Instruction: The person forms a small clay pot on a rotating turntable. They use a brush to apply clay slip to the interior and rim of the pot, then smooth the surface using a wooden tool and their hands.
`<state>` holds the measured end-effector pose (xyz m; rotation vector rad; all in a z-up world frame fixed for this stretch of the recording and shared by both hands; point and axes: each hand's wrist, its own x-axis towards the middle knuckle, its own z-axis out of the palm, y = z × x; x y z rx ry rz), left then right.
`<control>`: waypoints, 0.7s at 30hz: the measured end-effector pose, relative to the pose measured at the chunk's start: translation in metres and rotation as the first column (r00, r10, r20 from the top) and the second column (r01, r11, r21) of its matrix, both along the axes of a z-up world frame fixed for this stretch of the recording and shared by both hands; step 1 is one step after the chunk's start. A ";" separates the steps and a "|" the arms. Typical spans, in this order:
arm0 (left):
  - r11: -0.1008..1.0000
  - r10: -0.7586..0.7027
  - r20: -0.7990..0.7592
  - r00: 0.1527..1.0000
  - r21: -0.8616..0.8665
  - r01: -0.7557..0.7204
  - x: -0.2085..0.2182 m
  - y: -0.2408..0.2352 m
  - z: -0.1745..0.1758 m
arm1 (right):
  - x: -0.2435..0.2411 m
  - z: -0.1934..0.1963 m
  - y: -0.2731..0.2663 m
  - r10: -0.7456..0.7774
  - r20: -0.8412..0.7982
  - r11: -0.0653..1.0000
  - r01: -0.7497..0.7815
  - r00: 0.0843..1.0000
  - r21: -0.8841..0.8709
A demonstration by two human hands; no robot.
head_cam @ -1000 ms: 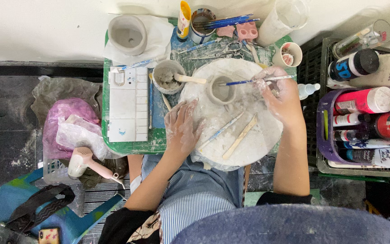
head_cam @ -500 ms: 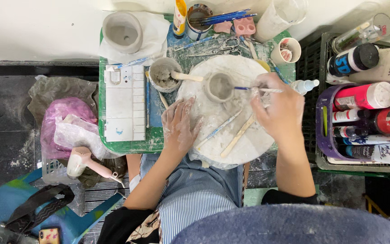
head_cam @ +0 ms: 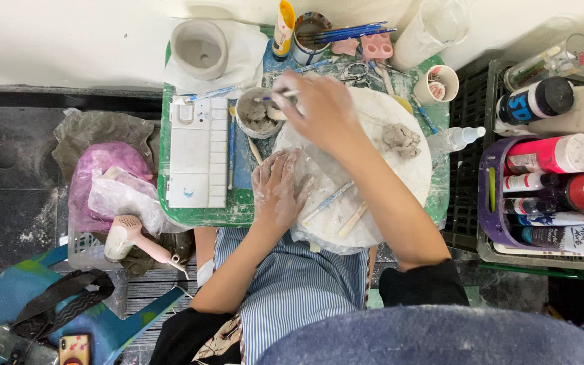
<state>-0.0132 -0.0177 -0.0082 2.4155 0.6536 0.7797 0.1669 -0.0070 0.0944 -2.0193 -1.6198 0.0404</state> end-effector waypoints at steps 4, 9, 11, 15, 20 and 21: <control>1.000 0.001 0.015 1.000 -0.002 -0.001 -0.002 -0.002 -0.002 | 0.011 -0.022 0.031 0.043 0.156 0.996 -0.054 0.987 0.070; 1.000 0.017 0.021 1.000 0.024 -0.018 -0.001 -0.002 0.003 | 0.018 0.005 0.008 0.095 0.046 0.995 -0.095 0.994 -0.009; 1.000 -0.009 0.038 0.999 0.010 0.009 -0.004 -0.001 0.007 | 0.024 0.029 -0.013 0.080 -0.104 0.997 -0.079 0.991 0.010; 1.000 -0.030 0.024 0.999 0.002 0.030 -0.012 0.000 0.017 | 0.035 0.065 -0.079 0.049 -0.290 0.987 -0.003 0.956 0.160; 0.996 -0.093 -0.010 0.996 0.000 0.093 -0.022 0.006 0.025 | 0.032 0.069 -0.156 -0.076 -0.411 0.959 0.179 0.908 0.218; 0.994 -0.110 -0.012 0.994 -0.025 0.109 -0.022 0.008 0.026 | 0.029 0.065 -0.165 -0.092 -0.455 0.953 0.211 0.886 0.217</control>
